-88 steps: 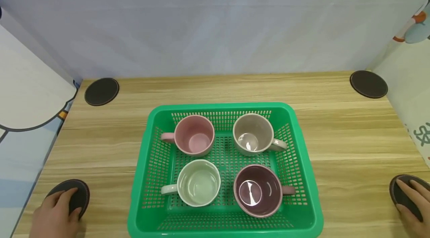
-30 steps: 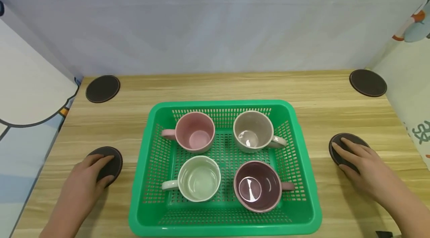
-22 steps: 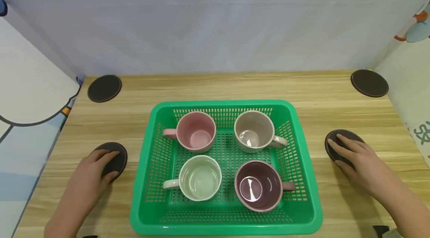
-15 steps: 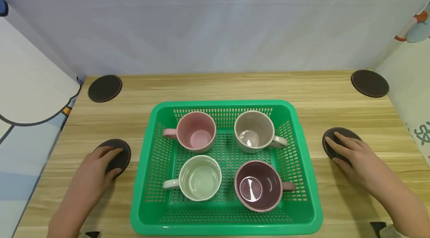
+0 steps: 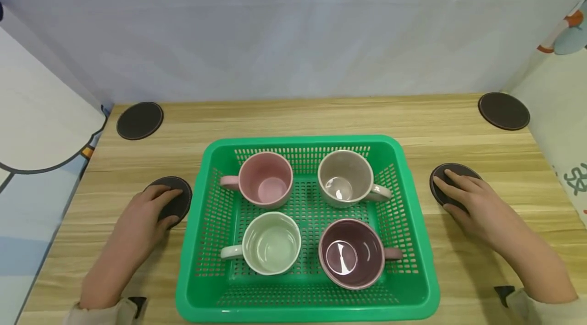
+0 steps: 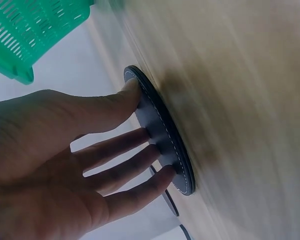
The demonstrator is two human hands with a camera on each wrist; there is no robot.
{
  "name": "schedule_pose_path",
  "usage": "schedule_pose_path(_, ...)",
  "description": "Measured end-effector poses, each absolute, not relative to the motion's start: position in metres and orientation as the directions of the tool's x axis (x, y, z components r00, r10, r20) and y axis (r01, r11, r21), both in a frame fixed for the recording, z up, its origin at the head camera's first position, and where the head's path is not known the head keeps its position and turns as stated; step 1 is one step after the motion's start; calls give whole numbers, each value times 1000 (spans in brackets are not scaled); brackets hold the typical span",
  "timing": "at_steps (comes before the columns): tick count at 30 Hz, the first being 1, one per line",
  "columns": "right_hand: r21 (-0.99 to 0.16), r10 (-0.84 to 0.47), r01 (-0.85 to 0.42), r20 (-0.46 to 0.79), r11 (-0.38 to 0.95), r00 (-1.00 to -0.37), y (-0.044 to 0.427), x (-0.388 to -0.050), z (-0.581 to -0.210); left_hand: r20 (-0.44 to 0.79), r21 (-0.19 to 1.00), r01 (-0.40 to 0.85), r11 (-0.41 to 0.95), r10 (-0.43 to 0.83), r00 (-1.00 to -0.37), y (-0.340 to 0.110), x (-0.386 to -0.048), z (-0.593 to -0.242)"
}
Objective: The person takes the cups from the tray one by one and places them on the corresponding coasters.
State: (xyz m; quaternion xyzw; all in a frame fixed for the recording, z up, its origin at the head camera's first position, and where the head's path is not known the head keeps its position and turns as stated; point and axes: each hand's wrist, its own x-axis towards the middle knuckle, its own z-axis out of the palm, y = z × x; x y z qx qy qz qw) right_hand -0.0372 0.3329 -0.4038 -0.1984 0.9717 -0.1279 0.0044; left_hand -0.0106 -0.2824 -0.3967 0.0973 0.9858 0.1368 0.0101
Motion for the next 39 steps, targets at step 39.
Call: schedule_pose_path(39,-262,-436,-397,-108,879,-894,292,-89,-385,76,383,345,857,343,-936,-250,-86,-395)
